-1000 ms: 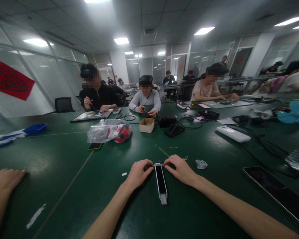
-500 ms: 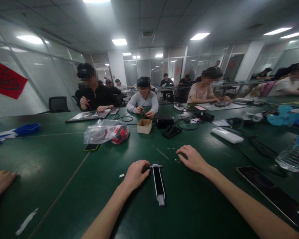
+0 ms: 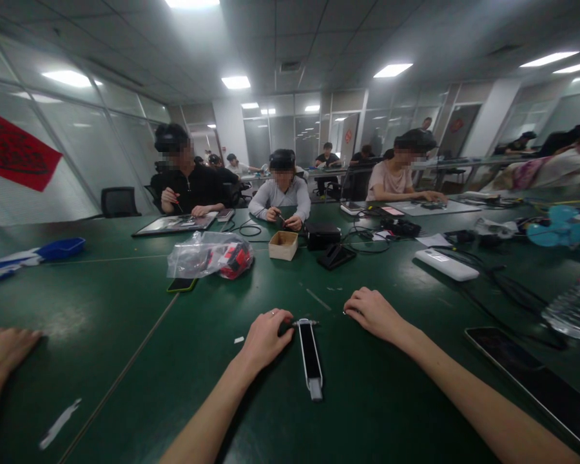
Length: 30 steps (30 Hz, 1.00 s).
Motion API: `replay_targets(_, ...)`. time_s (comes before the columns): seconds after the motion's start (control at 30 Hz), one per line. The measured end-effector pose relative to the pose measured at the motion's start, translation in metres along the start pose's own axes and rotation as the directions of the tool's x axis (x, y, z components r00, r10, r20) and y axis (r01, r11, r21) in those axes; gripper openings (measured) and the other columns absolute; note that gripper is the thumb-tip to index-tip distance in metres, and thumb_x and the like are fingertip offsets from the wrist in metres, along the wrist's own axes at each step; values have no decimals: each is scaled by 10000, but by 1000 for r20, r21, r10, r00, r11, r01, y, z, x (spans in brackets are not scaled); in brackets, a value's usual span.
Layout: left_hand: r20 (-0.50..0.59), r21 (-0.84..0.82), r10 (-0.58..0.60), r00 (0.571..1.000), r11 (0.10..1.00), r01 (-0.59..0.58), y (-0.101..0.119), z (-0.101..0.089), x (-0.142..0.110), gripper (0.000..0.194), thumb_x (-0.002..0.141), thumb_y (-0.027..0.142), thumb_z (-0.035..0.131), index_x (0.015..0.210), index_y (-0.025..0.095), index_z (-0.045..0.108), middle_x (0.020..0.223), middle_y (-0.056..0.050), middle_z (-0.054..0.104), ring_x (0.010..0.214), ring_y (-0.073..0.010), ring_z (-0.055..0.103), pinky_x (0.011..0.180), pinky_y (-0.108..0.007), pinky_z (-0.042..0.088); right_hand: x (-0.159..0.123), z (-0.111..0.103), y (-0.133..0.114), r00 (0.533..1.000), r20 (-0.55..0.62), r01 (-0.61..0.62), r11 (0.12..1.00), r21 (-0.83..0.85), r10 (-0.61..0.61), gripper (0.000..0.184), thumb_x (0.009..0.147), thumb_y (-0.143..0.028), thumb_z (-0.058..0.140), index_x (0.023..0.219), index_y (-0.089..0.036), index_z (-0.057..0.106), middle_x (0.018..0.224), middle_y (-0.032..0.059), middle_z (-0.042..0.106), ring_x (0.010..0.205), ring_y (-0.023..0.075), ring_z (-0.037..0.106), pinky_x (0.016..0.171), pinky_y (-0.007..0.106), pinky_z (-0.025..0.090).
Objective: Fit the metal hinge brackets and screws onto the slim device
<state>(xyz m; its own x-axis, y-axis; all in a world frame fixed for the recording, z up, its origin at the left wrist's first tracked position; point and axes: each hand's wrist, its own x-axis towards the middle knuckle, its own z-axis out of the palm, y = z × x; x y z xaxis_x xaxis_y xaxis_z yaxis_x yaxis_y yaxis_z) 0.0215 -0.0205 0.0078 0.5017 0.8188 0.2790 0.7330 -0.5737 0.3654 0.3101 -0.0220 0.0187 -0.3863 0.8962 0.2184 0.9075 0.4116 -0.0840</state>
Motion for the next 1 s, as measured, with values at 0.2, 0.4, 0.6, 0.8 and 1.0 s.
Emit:
replay_targets(0.2,-4,7,-2,1000,1000,2,0,0,0,181,814,248,545,988,218,583,921,-7,631,787,-163,586,678,-274,409,-1,-4,-7,999,5,53,996,-74,-53,207,882,-228,475,913,-225,679,915,61,645,869,209,534,717,336,395)
replay_targets(0.4,19,10,-16,1000,1000,15,1,-1,1,188,810,239,542,993,217,578,934,-13,633,835,-171,585,689,-272,406,0,-8,-22,999,31,49,983,-179,-44,146,846,-209,537,875,-201,679,934,61,654,936,217,533,807,359,380)
replay_targets(0.6,26,16,-23,999,1000,23,4,-2,0,196,802,244,546,994,216,576,948,-17,635,860,-179,588,700,-276,413,2,-3,-33,999,2,44,934,-355,-47,161,833,-188,517,841,-147,673,913,107,660,935,241,536,844,393,349)
replay_targets(0.8,35,6,-30,999,1000,30,8,-6,-1,224,796,268,556,1012,215,581,961,-19,632,850,-182,590,709,-283,427,4,2,-33,996,-58,35,927,-373,-61,192,825,-231,501,795,-135,665,849,109,665,880,235,546,858,405,331)
replay_targets(1.0,29,1,-32,999,1000,32,7,-6,-1,253,794,296,561,1030,207,582,967,-29,628,845,-184,588,706,-285,432,5,7,-30,992,-107,24,928,-372,-69,220,839,-206,460,785,-132,660,833,120,668,853,239,548,844,414,341)
